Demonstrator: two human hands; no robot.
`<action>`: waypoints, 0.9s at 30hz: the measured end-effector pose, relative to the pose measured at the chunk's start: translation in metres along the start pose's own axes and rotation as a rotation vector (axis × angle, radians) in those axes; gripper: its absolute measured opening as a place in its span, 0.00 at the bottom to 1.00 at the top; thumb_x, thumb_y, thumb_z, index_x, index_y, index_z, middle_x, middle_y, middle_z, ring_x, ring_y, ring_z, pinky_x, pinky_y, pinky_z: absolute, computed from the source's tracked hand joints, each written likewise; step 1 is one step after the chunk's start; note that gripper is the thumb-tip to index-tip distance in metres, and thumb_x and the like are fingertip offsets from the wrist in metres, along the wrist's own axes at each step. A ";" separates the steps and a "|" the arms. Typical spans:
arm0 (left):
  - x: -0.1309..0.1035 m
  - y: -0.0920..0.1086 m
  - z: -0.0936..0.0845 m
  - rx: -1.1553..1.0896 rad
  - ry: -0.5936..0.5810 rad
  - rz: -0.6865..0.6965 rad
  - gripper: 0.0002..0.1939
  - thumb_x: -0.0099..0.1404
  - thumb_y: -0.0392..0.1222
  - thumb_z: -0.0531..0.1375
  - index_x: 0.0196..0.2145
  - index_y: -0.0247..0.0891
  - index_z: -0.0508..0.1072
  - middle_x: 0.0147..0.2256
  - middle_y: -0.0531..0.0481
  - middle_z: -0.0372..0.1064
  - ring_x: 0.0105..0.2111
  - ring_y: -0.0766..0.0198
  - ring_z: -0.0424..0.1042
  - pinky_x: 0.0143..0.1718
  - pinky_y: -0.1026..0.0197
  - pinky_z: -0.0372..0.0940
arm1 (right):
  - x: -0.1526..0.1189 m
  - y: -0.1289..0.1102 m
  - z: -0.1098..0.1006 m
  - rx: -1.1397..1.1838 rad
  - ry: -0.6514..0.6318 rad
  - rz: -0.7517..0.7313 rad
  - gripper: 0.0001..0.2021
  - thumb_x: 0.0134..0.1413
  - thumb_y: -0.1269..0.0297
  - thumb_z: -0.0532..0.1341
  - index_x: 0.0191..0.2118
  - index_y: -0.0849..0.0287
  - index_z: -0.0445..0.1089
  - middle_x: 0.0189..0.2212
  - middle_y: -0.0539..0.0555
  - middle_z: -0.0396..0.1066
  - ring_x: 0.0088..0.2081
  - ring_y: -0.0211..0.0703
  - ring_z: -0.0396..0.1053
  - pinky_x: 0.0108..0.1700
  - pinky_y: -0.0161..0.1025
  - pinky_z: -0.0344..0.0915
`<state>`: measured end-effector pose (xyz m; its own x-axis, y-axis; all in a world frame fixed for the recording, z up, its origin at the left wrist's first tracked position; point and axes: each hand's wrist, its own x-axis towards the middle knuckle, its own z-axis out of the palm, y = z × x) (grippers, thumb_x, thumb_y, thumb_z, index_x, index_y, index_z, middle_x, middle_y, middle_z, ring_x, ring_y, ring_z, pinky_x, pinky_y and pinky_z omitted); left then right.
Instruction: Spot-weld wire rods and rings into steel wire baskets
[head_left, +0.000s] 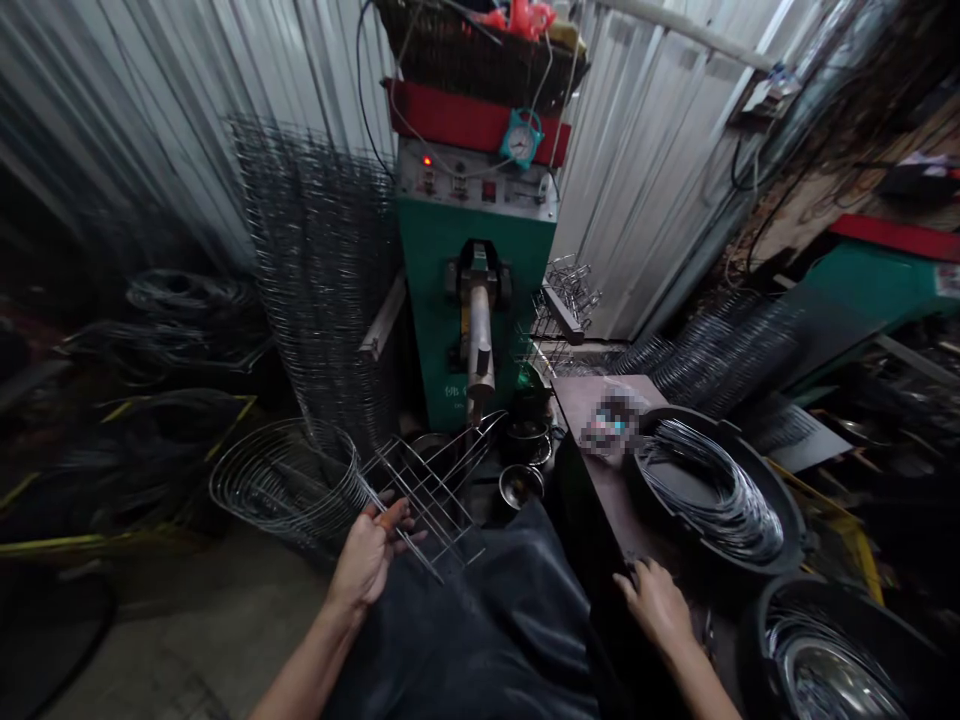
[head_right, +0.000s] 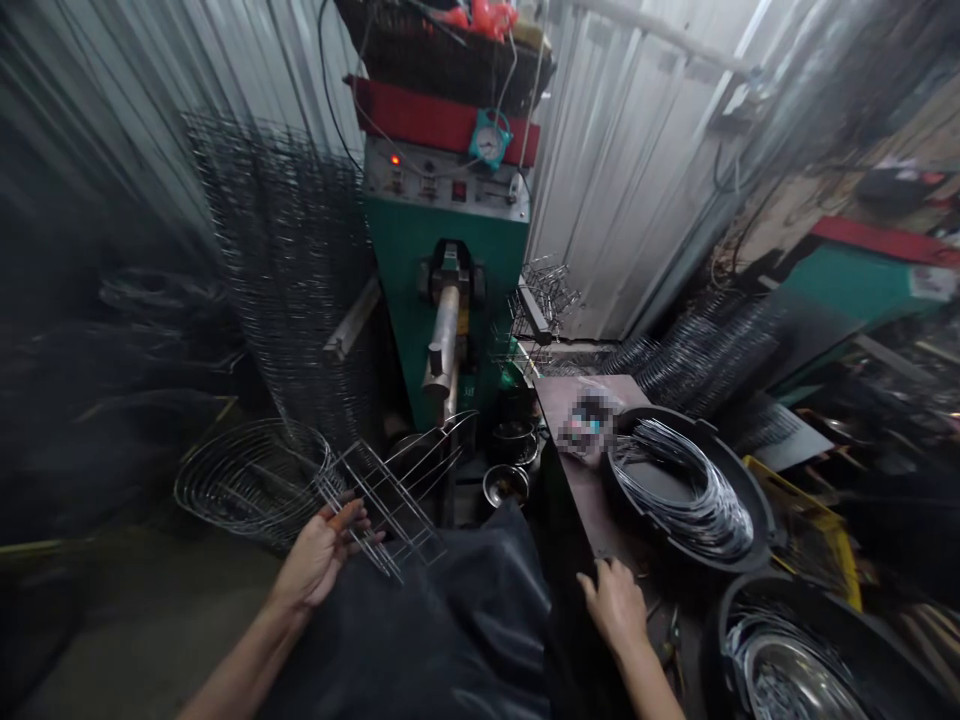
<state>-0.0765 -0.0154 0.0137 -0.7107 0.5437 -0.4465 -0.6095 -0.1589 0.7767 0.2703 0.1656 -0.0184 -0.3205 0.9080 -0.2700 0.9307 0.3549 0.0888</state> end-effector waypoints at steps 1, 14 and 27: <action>0.002 0.001 0.000 -0.001 0.008 0.016 0.14 0.51 0.32 0.61 0.37 0.38 0.65 0.25 0.55 0.65 0.22 0.68 0.66 0.28 0.55 0.70 | -0.001 -0.005 0.002 0.018 -0.001 -0.025 0.20 0.57 0.57 0.50 0.48 0.66 0.67 0.47 0.63 0.65 0.49 0.52 0.62 0.48 0.42 0.59; -0.001 0.009 0.008 -0.023 0.029 -0.011 0.08 0.51 0.33 0.61 0.31 0.36 0.66 0.23 0.55 0.61 0.22 0.69 0.64 0.27 0.57 0.70 | -0.024 -0.007 0.025 0.013 -0.086 -0.049 0.16 0.57 0.62 0.51 0.46 0.63 0.68 0.45 0.62 0.67 0.47 0.51 0.64 0.46 0.41 0.61; -0.003 0.014 0.009 0.013 0.045 0.008 0.08 0.49 0.33 0.62 0.29 0.37 0.67 0.20 0.57 0.61 0.20 0.70 0.63 0.25 0.62 0.68 | -0.030 -0.027 0.025 0.303 0.000 -0.148 0.13 0.57 0.65 0.51 0.42 0.62 0.69 0.42 0.59 0.68 0.46 0.47 0.65 0.48 0.39 0.60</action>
<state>-0.0798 -0.0113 0.0295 -0.7306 0.5049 -0.4597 -0.5994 -0.1517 0.7860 0.2590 0.1236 -0.0371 -0.4557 0.8518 -0.2584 0.8844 0.4003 -0.2399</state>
